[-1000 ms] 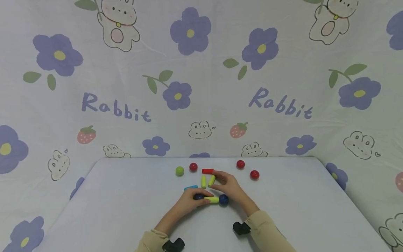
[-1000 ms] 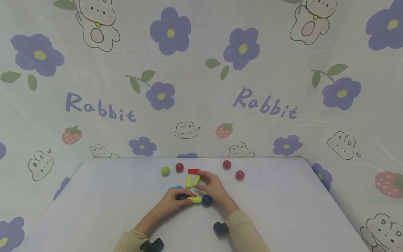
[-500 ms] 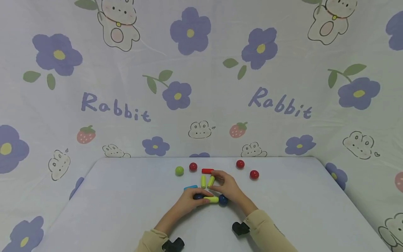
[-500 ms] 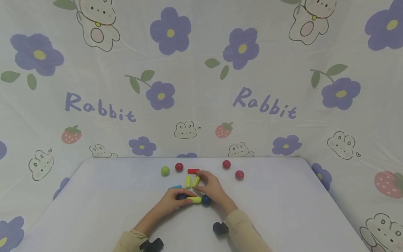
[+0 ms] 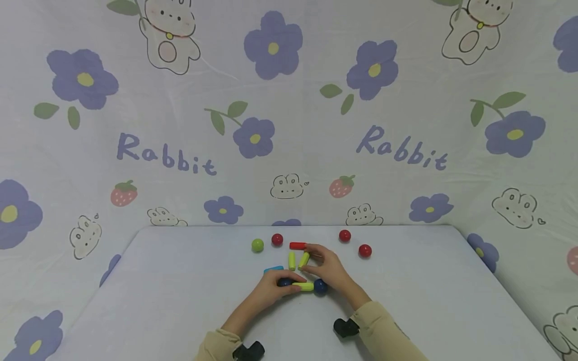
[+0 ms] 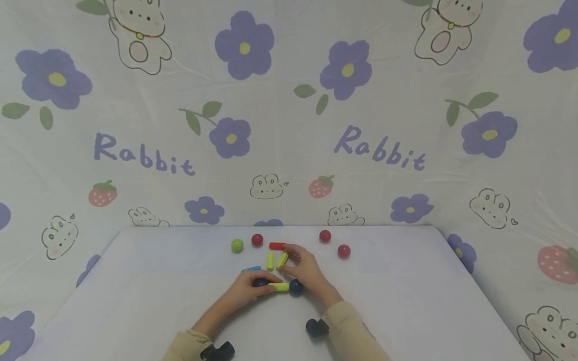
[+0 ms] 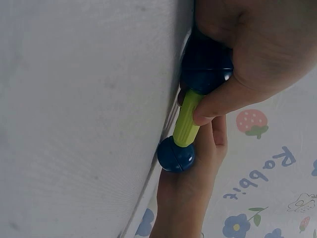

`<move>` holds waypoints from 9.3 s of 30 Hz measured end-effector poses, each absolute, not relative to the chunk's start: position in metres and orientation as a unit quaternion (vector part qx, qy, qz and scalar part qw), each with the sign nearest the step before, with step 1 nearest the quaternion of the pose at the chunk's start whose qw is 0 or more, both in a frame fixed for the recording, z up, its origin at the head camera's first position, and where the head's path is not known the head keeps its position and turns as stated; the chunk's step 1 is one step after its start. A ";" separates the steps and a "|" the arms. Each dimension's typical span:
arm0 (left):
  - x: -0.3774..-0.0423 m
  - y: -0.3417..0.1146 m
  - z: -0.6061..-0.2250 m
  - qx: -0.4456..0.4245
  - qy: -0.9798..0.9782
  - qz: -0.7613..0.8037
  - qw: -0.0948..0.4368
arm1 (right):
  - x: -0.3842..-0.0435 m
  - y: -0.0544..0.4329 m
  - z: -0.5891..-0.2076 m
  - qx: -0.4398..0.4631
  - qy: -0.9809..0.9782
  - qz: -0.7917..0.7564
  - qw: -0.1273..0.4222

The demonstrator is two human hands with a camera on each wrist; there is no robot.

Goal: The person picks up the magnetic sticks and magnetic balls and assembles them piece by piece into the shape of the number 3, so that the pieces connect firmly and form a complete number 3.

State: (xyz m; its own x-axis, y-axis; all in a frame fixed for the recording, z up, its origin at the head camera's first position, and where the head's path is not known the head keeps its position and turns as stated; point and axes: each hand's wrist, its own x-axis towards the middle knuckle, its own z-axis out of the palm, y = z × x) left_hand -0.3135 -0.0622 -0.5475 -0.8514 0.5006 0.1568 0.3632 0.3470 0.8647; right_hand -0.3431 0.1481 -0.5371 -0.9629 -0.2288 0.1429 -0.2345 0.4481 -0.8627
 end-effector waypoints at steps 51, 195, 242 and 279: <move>-0.314 -0.061 -0.550 0.238 0.826 0.504 0.084 | -0.323 0.190 -0.538 0.036 -0.770 0.633 -0.074; -0.309 -0.038 -0.542 0.255 0.810 0.516 0.110 | -0.325 0.226 -0.517 -0.067 -0.697 0.678 0.222; -0.309 -0.038 -0.540 0.264 0.818 0.499 0.106 | -0.329 0.186 -0.542 -0.057 -0.772 0.624 0.106; -0.306 -0.039 -0.539 0.273 0.808 0.512 0.102 | -0.322 0.164 -0.542 0.017 -0.790 0.610 0.057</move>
